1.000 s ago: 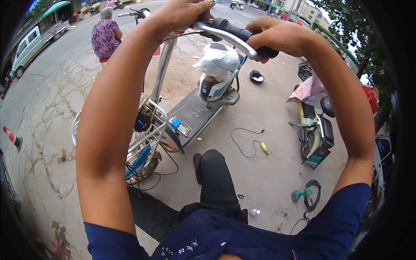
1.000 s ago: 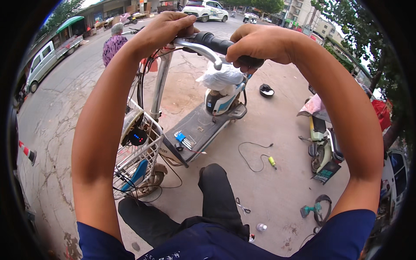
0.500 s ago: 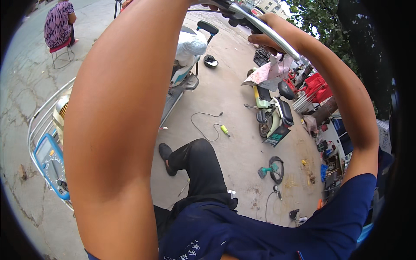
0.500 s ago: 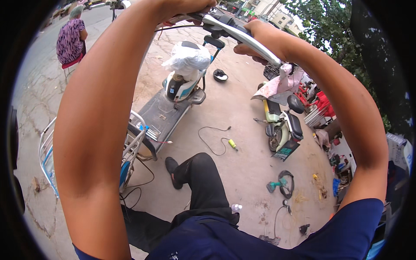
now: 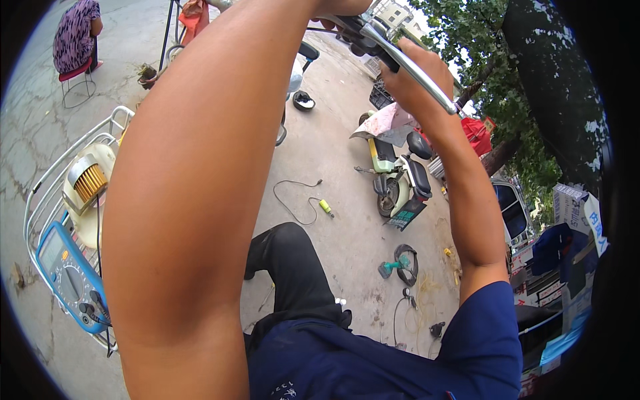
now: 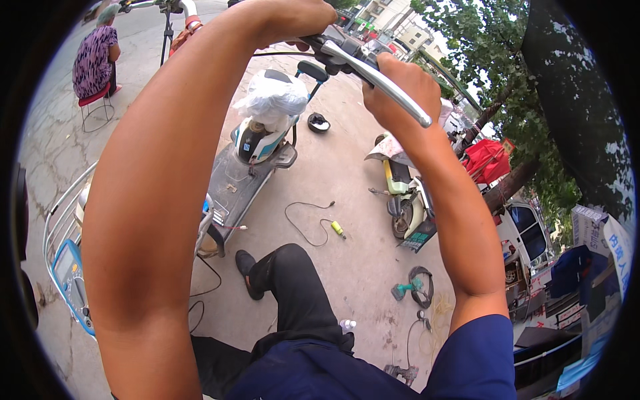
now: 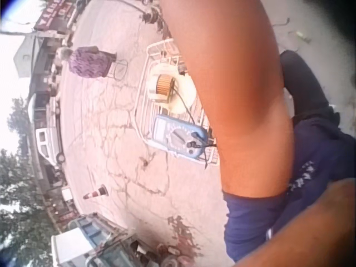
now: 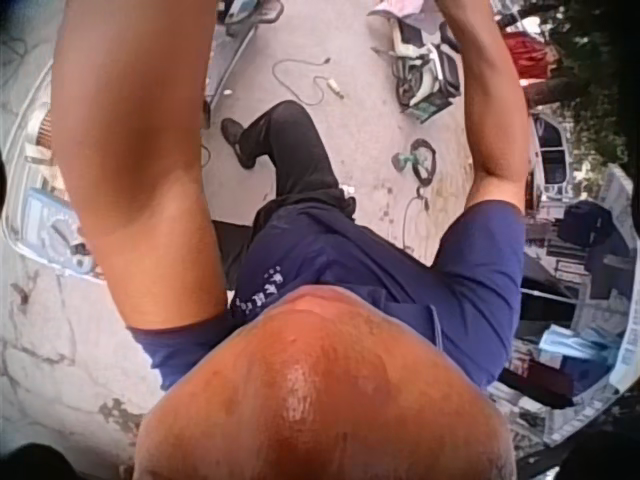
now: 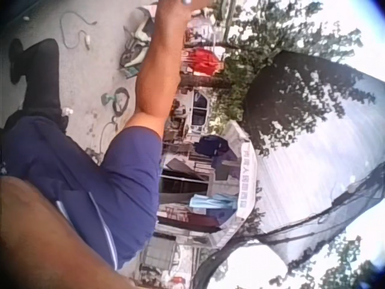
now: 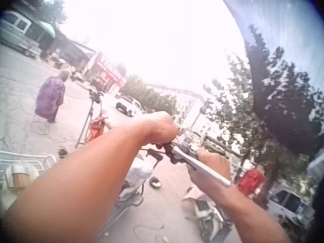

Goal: The person works on the handlebar of an electric scooter, using an Allen key to loosen and remove the right handle grip and brake lever. They then use a screwdriver to adjust components within the handlebar stem before reattaching the grip and lever.

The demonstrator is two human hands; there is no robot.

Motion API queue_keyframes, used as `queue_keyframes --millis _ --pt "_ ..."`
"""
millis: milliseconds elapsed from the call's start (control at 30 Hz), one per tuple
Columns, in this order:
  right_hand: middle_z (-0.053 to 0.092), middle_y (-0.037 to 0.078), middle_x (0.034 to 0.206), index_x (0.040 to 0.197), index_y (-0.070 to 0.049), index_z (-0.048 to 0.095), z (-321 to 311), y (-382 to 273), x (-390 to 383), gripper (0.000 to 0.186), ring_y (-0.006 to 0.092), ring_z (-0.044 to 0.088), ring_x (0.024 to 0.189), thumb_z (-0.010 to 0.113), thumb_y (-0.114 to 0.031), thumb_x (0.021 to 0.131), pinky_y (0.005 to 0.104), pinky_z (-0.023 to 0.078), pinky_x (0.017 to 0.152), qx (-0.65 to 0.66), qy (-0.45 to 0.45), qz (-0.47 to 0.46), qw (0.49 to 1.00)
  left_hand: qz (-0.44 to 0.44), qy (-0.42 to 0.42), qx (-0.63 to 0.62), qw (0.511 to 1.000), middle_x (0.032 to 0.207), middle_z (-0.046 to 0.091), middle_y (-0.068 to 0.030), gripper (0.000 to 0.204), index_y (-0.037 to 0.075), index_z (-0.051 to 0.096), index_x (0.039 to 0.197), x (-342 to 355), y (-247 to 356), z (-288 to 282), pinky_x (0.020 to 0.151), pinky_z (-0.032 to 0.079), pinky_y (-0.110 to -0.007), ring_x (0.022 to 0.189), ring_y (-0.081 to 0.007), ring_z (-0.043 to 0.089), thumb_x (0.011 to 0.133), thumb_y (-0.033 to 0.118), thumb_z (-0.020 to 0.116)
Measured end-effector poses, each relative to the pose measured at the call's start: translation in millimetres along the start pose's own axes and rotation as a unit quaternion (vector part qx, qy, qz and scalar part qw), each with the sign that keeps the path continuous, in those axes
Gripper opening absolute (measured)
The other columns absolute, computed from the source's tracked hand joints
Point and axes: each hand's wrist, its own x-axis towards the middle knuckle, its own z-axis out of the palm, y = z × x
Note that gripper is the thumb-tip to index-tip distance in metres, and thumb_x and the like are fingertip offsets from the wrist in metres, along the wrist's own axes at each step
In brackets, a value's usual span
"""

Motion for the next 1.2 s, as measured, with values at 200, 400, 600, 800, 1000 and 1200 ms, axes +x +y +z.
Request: queue_keyframes --millis 200,400,600,800,1000,1200 --pt "0.068 0.024 0.083 0.090 -0.002 0.068 -13 14 22 0.019 0.0419 0.068 0.082 0.063 -0.014 0.076 0.0483 0.055 0.080 0.041 -0.121 -0.060 0.990 0.051 -0.041 0.091 0.994 0.095 0.074 -0.0165 0.033 -0.005 0.074 0.094 -4 -2 -12 0.079 0.053 -0.042 0.085 -0.0257 0.070 0.091 0.019 0.051" --pt "0.068 0.024 0.079 0.089 0.001 0.066 -14 20 21 0.019 0.0399 0.068 0.077 0.063 -0.013 0.076 0.0458 0.055 0.077 0.070 -0.160 -0.085 0.981 -0.018 0.026 -0.030 0.999 0.095 0.074 -0.0167 0.035 -0.005 0.074 0.095 -10 4 -1 0.079 0.053 -0.042 0.085 -0.0264 0.070 0.092 0.016 0.046" --pt "0.063 0.011 0.064 0.081 0.001 0.063 -26 25 40 0.016 0.0185 0.064 0.056 0.068 -0.013 0.076 0.0335 0.053 0.056 0.179 -0.310 -0.009 0.934 -0.039 0.025 -0.045 0.998 0.088 0.074 -0.0152 0.033 -0.004 0.075 0.091 0 4 -7 0.072 0.052 -0.042 0.078 -0.0267 0.069 0.090 0.017 0.050" --pt "0.063 0.006 0.067 0.084 0.001 0.060 -34 29 36 0.019 0.0139 0.064 0.058 0.071 -0.014 0.079 0.0295 0.054 0.053 0.332 -0.394 0.026 0.857 -0.031 0.073 -0.095 0.992 0.075 0.065 -0.0166 0.037 -0.011 0.066 0.083 23 -19 21 0.065 0.049 -0.040 0.067 -0.0224 0.060 0.090 0.023 0.054" --pt "0.056 0.003 0.061 0.088 0.000 0.058 -32 33 40 0.024 0.0127 0.058 0.050 0.075 -0.017 0.086 0.0285 0.047 0.047 0.384 -0.406 0.018 0.829 0.071 0.081 0.031 0.994 0.072 0.059 -0.0119 0.032 -0.008 0.065 0.086 26 -41 12 0.067 0.045 -0.038 0.068 -0.0191 0.053 0.093 0.021 0.054" --pt "0.060 0.005 0.062 0.095 0.001 0.063 -30 31 28 0.021 0.0130 0.058 0.049 0.071 -0.016 0.086 0.0303 0.047 0.047 0.337 -0.348 0.001 0.875 -0.037 0.078 -0.093 0.992 0.072 0.058 -0.0053 0.031 -0.005 0.065 0.082 18 -22 18 0.065 0.041 -0.036 0.067 -0.0152 0.048 0.094 0.022 0.057"
